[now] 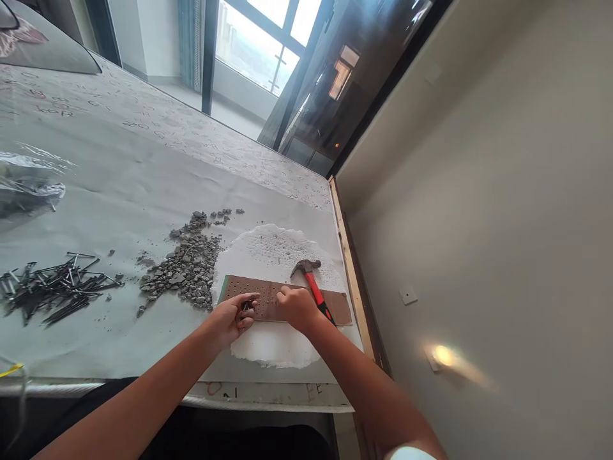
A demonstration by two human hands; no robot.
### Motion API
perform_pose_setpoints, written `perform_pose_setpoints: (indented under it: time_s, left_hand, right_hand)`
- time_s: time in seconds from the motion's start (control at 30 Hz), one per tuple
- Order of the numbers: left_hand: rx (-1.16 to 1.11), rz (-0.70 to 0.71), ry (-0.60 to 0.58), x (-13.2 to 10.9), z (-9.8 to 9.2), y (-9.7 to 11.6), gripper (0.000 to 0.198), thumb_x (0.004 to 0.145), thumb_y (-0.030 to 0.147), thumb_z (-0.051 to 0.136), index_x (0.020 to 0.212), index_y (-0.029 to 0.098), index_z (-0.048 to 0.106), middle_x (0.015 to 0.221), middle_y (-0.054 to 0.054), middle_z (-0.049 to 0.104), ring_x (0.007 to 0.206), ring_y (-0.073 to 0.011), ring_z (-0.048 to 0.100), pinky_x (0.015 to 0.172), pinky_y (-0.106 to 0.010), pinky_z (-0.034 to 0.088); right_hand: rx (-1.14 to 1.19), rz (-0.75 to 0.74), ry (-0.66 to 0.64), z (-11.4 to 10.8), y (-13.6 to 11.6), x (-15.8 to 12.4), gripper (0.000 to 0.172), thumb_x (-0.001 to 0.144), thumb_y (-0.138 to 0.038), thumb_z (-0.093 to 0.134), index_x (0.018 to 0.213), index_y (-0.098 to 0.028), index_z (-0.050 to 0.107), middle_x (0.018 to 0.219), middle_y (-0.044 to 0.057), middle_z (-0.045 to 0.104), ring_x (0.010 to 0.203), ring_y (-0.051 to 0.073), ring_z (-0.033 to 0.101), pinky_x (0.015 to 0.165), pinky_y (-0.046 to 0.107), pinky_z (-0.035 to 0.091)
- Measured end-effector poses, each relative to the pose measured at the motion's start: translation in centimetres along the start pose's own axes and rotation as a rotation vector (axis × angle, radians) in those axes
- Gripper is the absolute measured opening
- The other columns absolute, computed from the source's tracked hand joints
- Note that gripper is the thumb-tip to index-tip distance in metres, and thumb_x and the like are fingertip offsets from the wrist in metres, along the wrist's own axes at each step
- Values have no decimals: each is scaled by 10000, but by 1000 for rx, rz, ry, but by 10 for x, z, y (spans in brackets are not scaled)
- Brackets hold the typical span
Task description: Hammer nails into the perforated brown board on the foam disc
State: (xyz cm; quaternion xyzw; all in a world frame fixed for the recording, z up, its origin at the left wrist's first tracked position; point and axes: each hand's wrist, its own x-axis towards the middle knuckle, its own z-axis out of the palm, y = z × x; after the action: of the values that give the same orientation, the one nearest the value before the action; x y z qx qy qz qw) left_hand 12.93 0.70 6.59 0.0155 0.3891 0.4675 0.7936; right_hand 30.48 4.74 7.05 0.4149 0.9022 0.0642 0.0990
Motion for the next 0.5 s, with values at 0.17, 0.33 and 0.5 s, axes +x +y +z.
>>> perform_pose_setpoints:
  time_s: [0.17, 0.33, 0.5]
  left_hand:
    - [6, 5, 3, 0, 0, -1, 62, 800, 86, 481, 802, 103, 541, 585, 23, 456, 361, -7, 308, 307, -128, 183]
    - [7, 20, 0, 1, 0, -2, 78, 796, 72, 484, 793, 101, 556, 598, -8, 522, 401, -36, 425, 330, -135, 298]
    - [17, 37, 31, 2, 3, -3, 94, 781, 55, 501, 749, 102, 575, 573, -33, 578, 508, -100, 567, 505, -211, 507]
  right_hand:
    - [125, 86, 47, -3, 4, 3, 185, 863, -219, 487, 806, -165, 654, 836, 45, 659, 692, 133, 582, 584, 243, 342]
    - [226, 142, 102, -17, 9, 0, 198, 885, -184, 457, 847, -154, 650, 865, 58, 664, 723, 138, 588, 626, 240, 379]
    - [519, 120, 288, -44, 3, -2, 166, 876, -184, 485, 853, -150, 645, 828, 66, 661, 769, 148, 588, 684, 242, 422]
